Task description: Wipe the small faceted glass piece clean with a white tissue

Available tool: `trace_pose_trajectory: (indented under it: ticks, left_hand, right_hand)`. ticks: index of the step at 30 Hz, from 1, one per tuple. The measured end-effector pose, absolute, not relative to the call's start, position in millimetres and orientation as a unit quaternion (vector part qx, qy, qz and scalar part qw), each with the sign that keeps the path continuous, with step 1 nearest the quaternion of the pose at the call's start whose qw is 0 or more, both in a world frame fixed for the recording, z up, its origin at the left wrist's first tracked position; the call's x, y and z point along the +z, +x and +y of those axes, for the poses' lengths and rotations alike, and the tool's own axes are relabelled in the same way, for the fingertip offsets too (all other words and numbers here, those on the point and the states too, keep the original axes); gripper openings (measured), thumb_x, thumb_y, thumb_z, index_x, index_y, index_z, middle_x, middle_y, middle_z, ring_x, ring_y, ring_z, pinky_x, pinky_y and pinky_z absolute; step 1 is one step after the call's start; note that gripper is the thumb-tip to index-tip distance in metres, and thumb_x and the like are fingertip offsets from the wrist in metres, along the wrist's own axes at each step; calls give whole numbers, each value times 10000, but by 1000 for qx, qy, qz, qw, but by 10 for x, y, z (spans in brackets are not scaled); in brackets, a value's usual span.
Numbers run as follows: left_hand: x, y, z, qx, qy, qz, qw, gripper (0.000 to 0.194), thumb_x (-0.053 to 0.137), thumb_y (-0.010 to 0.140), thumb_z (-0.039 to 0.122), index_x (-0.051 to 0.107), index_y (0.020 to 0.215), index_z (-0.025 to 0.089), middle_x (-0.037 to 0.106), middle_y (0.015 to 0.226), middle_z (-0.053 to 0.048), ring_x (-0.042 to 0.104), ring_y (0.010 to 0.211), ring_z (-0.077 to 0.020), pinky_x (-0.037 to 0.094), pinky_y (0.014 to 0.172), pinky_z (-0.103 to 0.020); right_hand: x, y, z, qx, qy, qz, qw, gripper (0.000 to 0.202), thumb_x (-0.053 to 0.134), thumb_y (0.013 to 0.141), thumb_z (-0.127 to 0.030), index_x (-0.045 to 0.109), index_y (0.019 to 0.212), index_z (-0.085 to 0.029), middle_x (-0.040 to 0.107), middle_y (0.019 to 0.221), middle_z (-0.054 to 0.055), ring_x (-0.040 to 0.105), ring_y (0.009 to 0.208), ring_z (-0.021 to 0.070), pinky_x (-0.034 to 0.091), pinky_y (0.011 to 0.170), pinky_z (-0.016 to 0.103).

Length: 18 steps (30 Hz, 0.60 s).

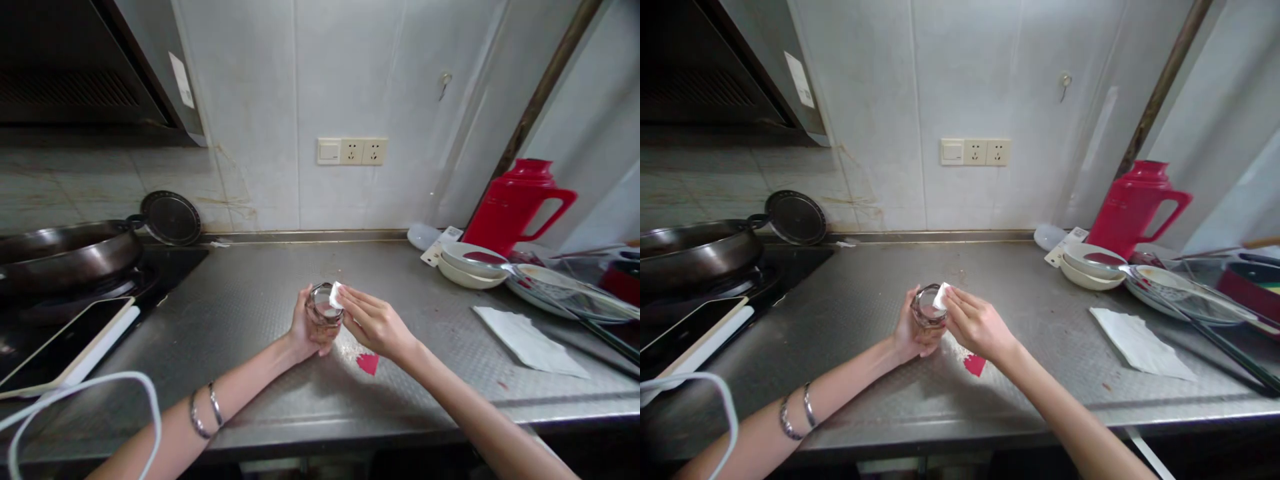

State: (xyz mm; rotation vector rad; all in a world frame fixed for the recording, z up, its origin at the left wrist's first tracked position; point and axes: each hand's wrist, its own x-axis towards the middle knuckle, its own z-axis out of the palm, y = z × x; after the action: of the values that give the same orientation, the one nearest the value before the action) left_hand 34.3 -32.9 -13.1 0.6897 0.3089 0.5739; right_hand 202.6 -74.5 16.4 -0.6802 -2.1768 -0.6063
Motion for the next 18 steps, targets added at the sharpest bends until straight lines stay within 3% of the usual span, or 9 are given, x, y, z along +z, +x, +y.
trace_pose_trajectory:
  ticks: [11,15,18]
  left_hand:
    - [-169,326,-294,382,259,232,857,670,331,720,762,587,685,144,477,411,8,245,252,-61,191,280,-197]
    - [-209,324,-282,405,249,250,844,641,351,726,753,565,657,153,464,395,14,326,276,-89,232,312,-212]
    - [-237,336,-254,447,235,240,829,598,374,770,688,592,699,136,558,499,-18,484,390,-125,341,385,-228]
  right_hand:
    - [-22,1703,-864,-238,-328,-808,428,364,444,852,-57,498,1210,-99,658,1110,172,544,1169,257,536,925,390]
    - [-87,1607,-894,-227,-342,-800,437,385,434,865,-71,486,1244,-107,651,1131,161,518,1198,251,529,937,386]
    - [-119,1525,-897,-221,-349,-799,438,383,443,865,-75,492,1245,-91,644,1141,169,516,1201,254,517,951,381]
